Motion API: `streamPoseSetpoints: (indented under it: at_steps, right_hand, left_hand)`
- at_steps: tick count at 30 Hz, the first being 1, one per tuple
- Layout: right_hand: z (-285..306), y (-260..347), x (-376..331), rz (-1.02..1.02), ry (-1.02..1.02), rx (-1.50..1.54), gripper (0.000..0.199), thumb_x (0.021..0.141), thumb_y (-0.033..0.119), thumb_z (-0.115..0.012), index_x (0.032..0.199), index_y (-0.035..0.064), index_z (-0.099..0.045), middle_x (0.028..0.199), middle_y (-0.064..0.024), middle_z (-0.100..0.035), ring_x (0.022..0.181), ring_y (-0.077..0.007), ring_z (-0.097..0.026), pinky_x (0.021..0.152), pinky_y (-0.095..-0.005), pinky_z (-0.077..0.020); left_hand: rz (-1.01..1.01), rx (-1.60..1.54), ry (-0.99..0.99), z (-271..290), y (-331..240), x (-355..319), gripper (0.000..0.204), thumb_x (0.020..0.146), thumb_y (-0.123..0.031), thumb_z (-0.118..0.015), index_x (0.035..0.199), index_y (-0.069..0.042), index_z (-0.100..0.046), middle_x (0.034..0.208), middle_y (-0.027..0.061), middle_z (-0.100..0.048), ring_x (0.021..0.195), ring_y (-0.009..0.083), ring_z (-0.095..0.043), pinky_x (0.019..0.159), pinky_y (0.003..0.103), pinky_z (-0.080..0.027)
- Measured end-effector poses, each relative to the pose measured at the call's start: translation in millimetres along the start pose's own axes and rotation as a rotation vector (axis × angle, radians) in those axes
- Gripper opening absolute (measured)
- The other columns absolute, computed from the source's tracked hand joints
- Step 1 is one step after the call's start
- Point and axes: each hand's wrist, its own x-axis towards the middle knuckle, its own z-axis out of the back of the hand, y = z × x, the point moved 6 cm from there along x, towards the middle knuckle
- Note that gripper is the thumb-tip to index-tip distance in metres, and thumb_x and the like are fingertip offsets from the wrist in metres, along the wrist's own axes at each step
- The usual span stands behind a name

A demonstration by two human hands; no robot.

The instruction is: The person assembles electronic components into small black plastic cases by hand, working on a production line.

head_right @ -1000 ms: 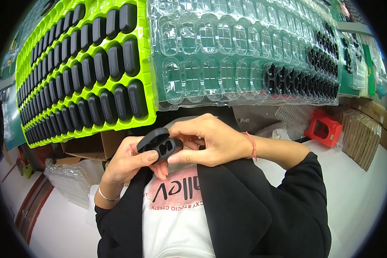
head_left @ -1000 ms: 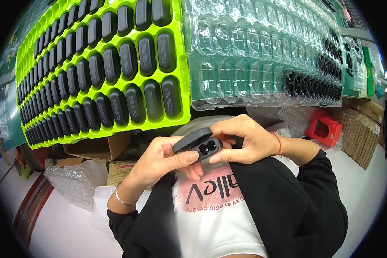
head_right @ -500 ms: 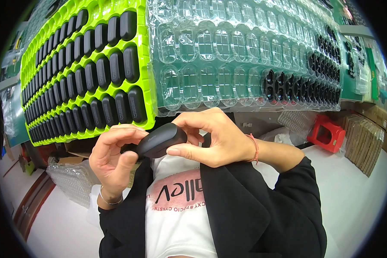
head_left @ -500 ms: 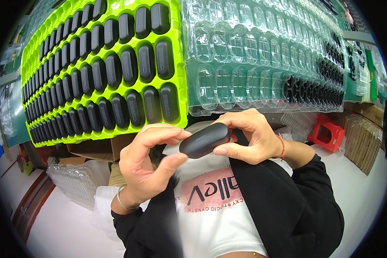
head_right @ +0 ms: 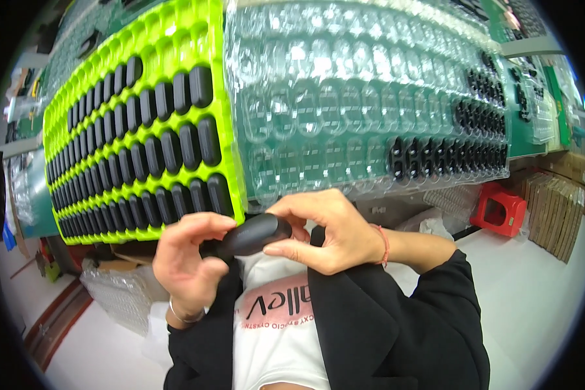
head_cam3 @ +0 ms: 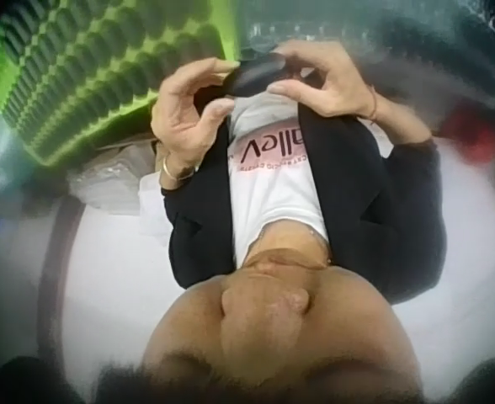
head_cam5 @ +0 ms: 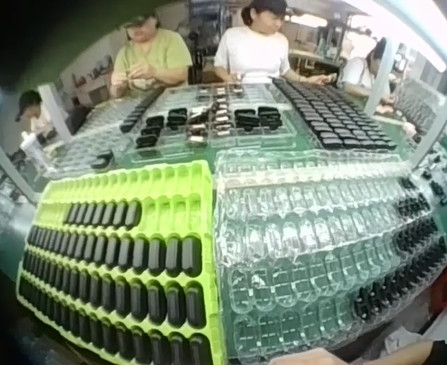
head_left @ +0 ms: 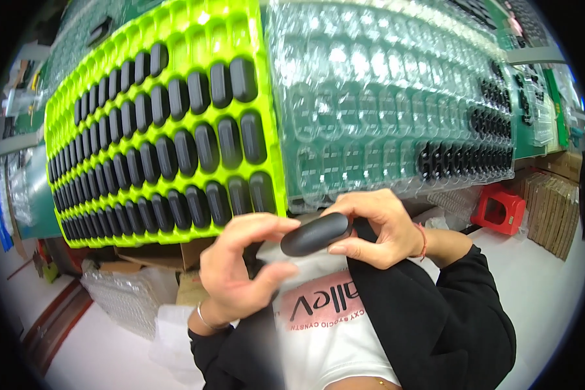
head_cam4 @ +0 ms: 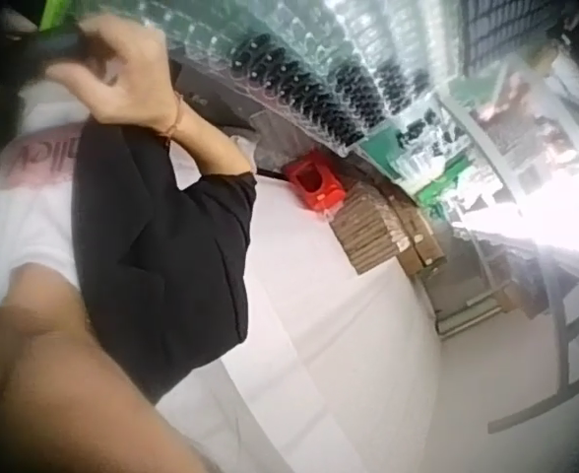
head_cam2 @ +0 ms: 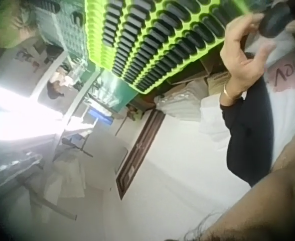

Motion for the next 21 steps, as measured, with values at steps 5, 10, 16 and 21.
streamPoseSetpoints:
  at_steps: [5,10,16,21]
  right_hand:
    - [11,6,6,-0.006,0.008,-0.009,0.029,0.082,0.008,-0.076,0.107,-0.0018,-0.067,0.088,-0.0095,-0.066,0.069,-0.0173,-0.063,0.062,-0.0284,-0.0497]
    - [40,45,19,0.418,-0.178,-0.478,0.045,0.076,0.009,-0.079,0.118,0.0012,-0.063,0.102,-0.0109,-0.063,0.082,-0.0238,-0.062,0.065,-0.0320,-0.0507]
    - [53,58,37,0.464,-0.020,-0.628,0.045,0.074,0.013,-0.078,0.115,0.0022,-0.064,0.102,-0.0097,-0.062,0.082,-0.0267,-0.062,0.066,-0.0353,-0.0525]
    - [51,58,67,0.427,0.123,-0.615,0.039,0.075,0.013,-0.077,0.110,0.0027,-0.063,0.103,-0.0100,-0.063,0.083,-0.0273,-0.063,0.065,-0.0353,-0.0529]
  left_hand:
    - [0.061,0.064,-0.056,-13,-4,14,0.054,0.075,0.001,-0.082,0.121,0.002,-0.054,0.100,0.0185,-0.071,0.085,0.0216,-0.070,0.076,0.032,-0.057]
    - [-0.278,0.441,-0.039,-31,-28,43,0.044,0.071,0.003,-0.081,0.110,0.000,-0.061,0.099,0.0149,-0.071,0.085,0.0303,-0.069,0.077,0.036,-0.056]
    - [-0.339,0.432,-0.093,-35,-26,58,0.041,0.072,0.000,-0.082,0.108,-0.001,-0.062,0.100,0.0127,-0.071,0.086,0.0291,-0.069,0.076,0.036,-0.056]
    - [-0.272,0.423,-0.160,-19,-26,63,0.044,0.071,0.000,-0.083,0.109,-0.001,-0.062,0.100,0.0148,-0.070,0.089,0.0284,-0.068,0.081,0.036,-0.054]
